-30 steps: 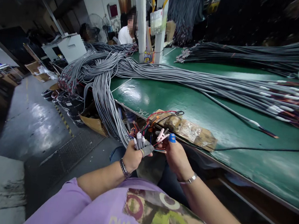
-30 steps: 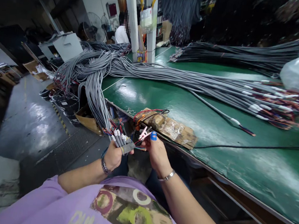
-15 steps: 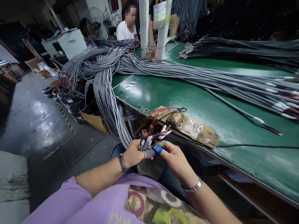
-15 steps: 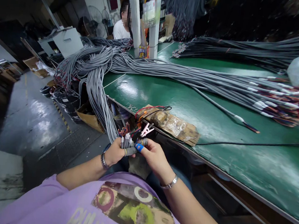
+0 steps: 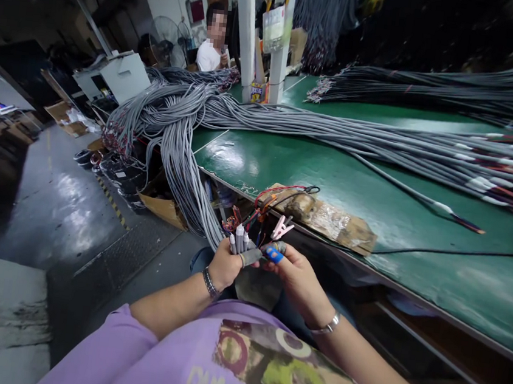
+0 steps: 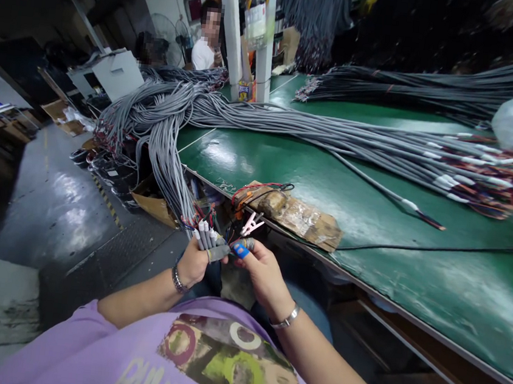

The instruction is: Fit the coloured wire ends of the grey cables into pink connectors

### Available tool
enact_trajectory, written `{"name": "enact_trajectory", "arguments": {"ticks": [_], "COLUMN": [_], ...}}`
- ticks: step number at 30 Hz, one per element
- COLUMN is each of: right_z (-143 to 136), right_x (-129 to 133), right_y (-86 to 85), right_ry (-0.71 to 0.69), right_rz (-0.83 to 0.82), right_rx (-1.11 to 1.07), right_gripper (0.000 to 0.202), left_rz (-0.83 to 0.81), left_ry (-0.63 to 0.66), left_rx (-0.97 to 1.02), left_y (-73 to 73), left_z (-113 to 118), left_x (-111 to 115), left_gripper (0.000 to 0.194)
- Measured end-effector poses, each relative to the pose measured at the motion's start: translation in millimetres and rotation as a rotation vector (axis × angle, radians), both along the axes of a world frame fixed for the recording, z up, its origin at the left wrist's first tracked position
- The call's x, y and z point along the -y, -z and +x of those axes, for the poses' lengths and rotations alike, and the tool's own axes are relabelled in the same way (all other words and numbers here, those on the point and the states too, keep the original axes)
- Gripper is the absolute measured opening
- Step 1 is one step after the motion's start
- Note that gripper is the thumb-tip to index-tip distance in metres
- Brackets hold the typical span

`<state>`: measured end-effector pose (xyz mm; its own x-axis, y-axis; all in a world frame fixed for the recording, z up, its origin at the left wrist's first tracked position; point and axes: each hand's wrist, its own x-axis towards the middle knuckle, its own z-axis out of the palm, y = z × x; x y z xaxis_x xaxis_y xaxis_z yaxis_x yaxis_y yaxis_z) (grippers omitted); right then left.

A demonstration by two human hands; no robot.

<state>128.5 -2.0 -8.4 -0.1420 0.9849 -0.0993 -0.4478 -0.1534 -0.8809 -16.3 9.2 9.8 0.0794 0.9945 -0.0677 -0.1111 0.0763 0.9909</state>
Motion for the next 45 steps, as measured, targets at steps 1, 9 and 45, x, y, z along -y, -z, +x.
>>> {"name": "enact_trajectory", "arguments": {"ticks": [1, 9, 45], "right_z": [3, 20, 15], "right_x": [-1, -28, -42], "right_y": [1.9, 21.7, -0.2], "right_ry": [-0.015, 0.022, -0.025], "right_rz": [-0.008, -0.181, -0.207], "right_rx": [-0.029, -0.244, -0.418], "right_gripper": [0.024, 0.040, 0.033], "left_rz": [-0.001, -0.063, -0.019], "left_ry": [-0.004, 0.032, 0.037], "left_rx": [0.005, 0.049, 0.059], "left_y": [-2.6, -17.4, -12.1], "left_z": [-1, -1, 4], "left_x": [0, -2, 2], "left_gripper": [0.032, 0.034, 0.031]}}
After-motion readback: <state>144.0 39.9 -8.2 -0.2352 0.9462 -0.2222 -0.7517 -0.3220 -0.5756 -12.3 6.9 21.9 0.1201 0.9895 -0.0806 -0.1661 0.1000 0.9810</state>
